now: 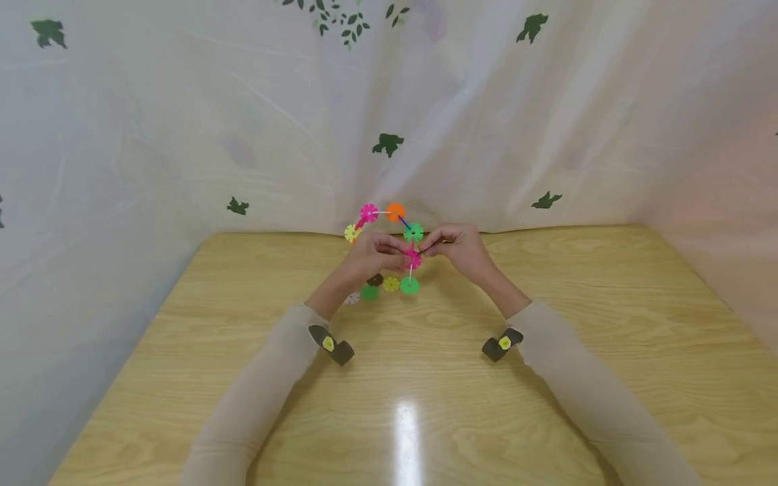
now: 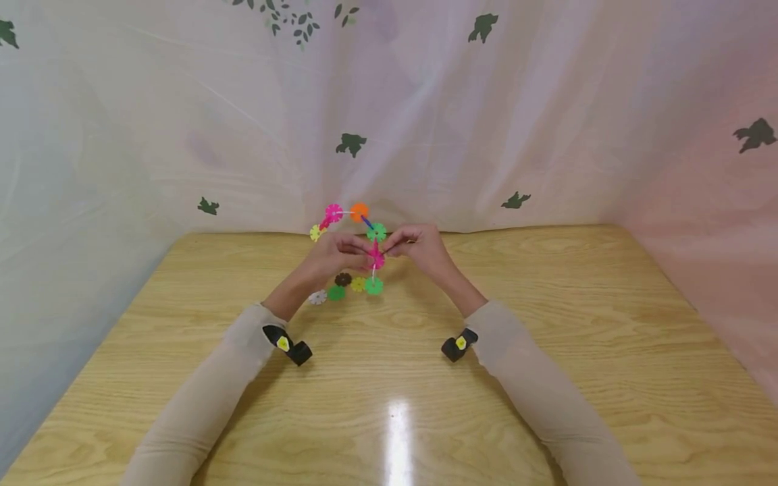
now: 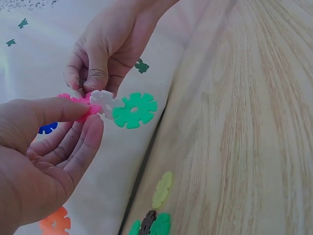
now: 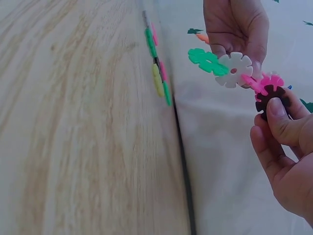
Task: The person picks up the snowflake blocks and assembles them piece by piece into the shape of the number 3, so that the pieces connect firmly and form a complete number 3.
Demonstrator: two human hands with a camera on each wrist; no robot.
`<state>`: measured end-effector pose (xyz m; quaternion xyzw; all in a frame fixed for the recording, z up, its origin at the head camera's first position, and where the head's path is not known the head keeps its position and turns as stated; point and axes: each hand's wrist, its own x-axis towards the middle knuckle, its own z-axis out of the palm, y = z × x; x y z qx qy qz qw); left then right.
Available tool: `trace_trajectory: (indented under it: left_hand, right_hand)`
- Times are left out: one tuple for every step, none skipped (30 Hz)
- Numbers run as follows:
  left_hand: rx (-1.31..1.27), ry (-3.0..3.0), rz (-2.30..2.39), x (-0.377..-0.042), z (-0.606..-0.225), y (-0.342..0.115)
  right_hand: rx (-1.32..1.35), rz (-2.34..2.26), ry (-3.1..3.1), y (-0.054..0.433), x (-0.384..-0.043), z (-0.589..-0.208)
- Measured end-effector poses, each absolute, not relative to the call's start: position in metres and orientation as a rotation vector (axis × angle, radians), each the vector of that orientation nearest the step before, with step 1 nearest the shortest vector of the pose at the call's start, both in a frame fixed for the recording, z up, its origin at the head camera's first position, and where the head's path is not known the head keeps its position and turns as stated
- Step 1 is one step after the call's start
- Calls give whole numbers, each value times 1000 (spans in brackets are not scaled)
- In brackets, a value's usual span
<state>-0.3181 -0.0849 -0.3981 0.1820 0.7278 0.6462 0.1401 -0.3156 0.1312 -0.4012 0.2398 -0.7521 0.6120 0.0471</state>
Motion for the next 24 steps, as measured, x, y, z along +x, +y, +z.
trace_trajectory:
  left_hand:
    - [532,2104,1865,-318,-398,-85]
    - [533,2106,1866,-317,-398,-85]
    - [537,2107,1868,-317,-398,-86]
    - [541,2107,1871,-317,-398,-86]
    - [540,2110,1873,-317,-398,-86]
    - [541,2110,1879,-317,-398,-86]
    - [539,2106,1883,-317,-397,-85]
    - [540,2102,1890,-318,-397,-85]
    - [539,2097,1891,-318,-396,-85]
    - [540,2094,1890,-319,-396,-86]
    - [538,2088,1888,-320,-396,-86]
    - [537,2084,1883,-321,-395,-87]
    - [528,2090,1869,-321,-394,-89]
    - [523,2099,1855,-322,-393,-90]
    - [512,2113,1838,-322,-392,-92]
    - [509,2133,1819,-323,-391,-94]
    - [508,2159,1802,-323,-389,-97]
    - [509,2177,1795,-323,-388,-100]
    - [508,2197,1790,-323,-386,-102]
    - [513,2215,1791,-323,-385,-105]
    - [510,2227,1793,-324,-385,-109]
    - [511,2238,1803,-325,-383,-112]
    - [512,2242,1816,-326,-381,-114]
    - [503,2237,1828,-326,-379,-117]
  right_hand:
    - [746,1856,-2289,131,-315,-401]
    - [759,1847,-2282,130,-314,-401]
    - [772,1839,-2275,129,-314,-401]
    - [783,1829,-2272,128,-313,-401]
    - [790,1817,-2274,128,-313,-401]
    - [787,1805,-2279,128,-313,-400]
    - [780,1799,-2286,128,-312,-398]
    - [771,1790,-2299,129,-313,-397]
    - [762,1785,-2316,129,-312,-396]
    - [755,1778,-2338,130,-313,-394]
    - [746,1772,-2360,130,-313,-393]
    - [742,1767,-2382,131,-313,-391]
    - [733,1756,-2404,131,-313,-390]
    - [728,1752,-2419,132,-314,-389]
    - [719,1748,-2430,133,-314,-388]
    - [710,1738,-2440,134,-315,-388]
    - [701,1733,-2444,135,-315,-387]
    - [687,1728,-2448,136,-316,-387]
    - [673,1727,-2453,137,-316,-387]
    - [659,1731,-2463,138,-316,-387]
    - [640,1736,-2483,138,-316,-388]
    - [629,1739,-2514,139,-316,-387]
    - [622,1746,-2554,139,-316,-387]
    - [623,1734,-2607,138,-317,-388]
